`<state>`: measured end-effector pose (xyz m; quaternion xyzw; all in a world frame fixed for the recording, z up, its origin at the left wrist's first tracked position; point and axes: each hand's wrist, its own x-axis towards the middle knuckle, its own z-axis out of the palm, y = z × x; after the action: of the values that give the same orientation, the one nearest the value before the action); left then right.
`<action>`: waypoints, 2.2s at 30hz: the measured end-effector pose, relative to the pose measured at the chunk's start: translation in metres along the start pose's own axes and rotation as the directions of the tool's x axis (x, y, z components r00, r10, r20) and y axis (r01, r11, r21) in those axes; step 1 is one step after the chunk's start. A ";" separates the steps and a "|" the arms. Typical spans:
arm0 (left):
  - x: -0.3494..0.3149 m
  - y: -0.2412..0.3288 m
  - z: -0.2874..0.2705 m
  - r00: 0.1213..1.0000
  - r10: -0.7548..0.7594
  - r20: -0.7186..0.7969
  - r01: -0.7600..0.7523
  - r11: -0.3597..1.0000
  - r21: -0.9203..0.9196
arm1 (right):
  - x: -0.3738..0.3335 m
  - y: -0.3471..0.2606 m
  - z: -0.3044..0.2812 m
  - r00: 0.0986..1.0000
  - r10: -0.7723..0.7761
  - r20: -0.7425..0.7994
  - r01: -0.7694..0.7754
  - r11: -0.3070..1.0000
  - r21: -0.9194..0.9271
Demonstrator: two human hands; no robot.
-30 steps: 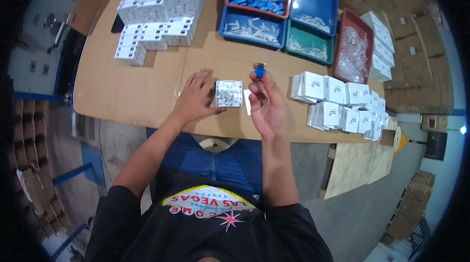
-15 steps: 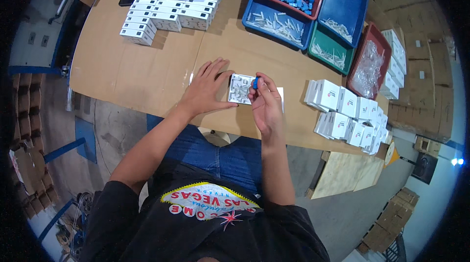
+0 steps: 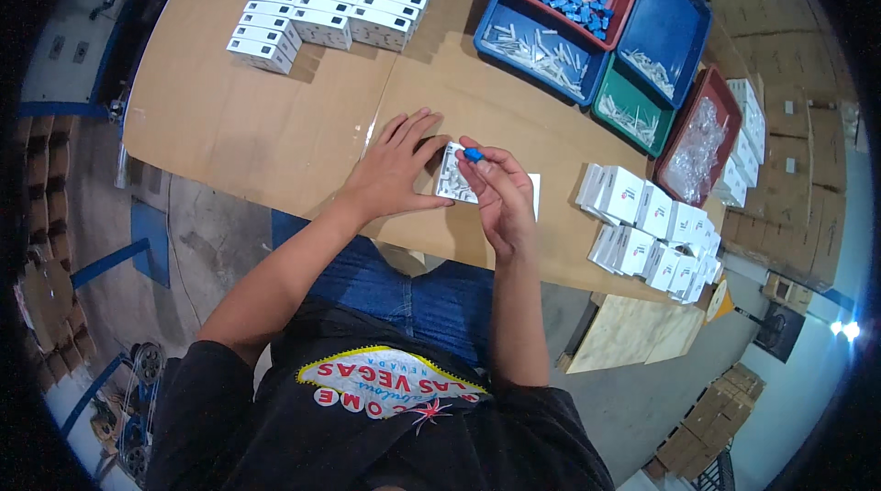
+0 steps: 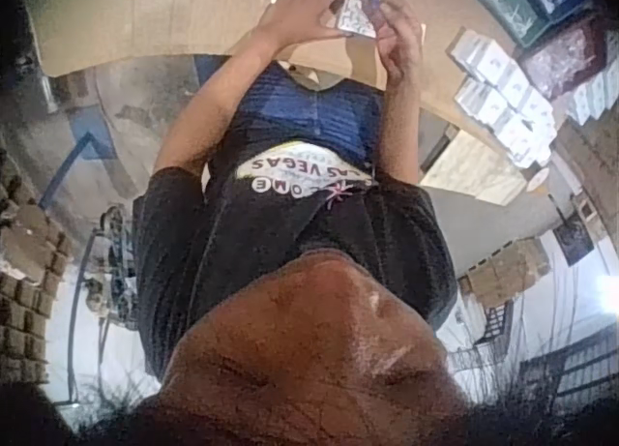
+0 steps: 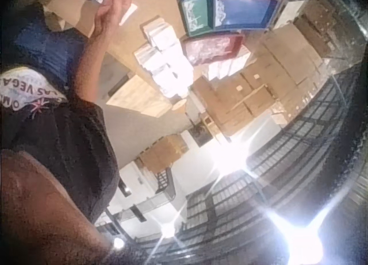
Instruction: The person is assembling and packaging components into small white boxes at a warehouse workstation.
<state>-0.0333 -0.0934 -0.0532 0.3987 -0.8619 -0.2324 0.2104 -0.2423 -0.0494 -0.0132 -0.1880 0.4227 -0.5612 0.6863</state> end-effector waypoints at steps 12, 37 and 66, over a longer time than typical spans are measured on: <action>0.000 -0.001 -0.001 1.000 -0.001 0.014 0.001 1.000 0.016 | 0.008 -0.002 0.008 0.943 -0.300 0.144 0.269 0.433 -0.860; 0.001 -0.003 0.001 1.000 -0.007 0.009 0.007 1.000 0.003 | 0.024 0.009 0.008 0.874 -0.306 0.377 0.394 -0.008 -0.919; 0.002 -0.004 0.004 1.000 -0.001 0.017 0.000 0.999 0.052 | 0.023 0.006 0.008 0.906 -0.266 0.330 0.331 -0.043 -0.943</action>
<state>-0.0343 -0.0961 -0.0581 0.4021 -0.8694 -0.2131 0.1926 -0.2315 -0.0704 -0.0213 -0.7072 0.6224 -0.2405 0.2339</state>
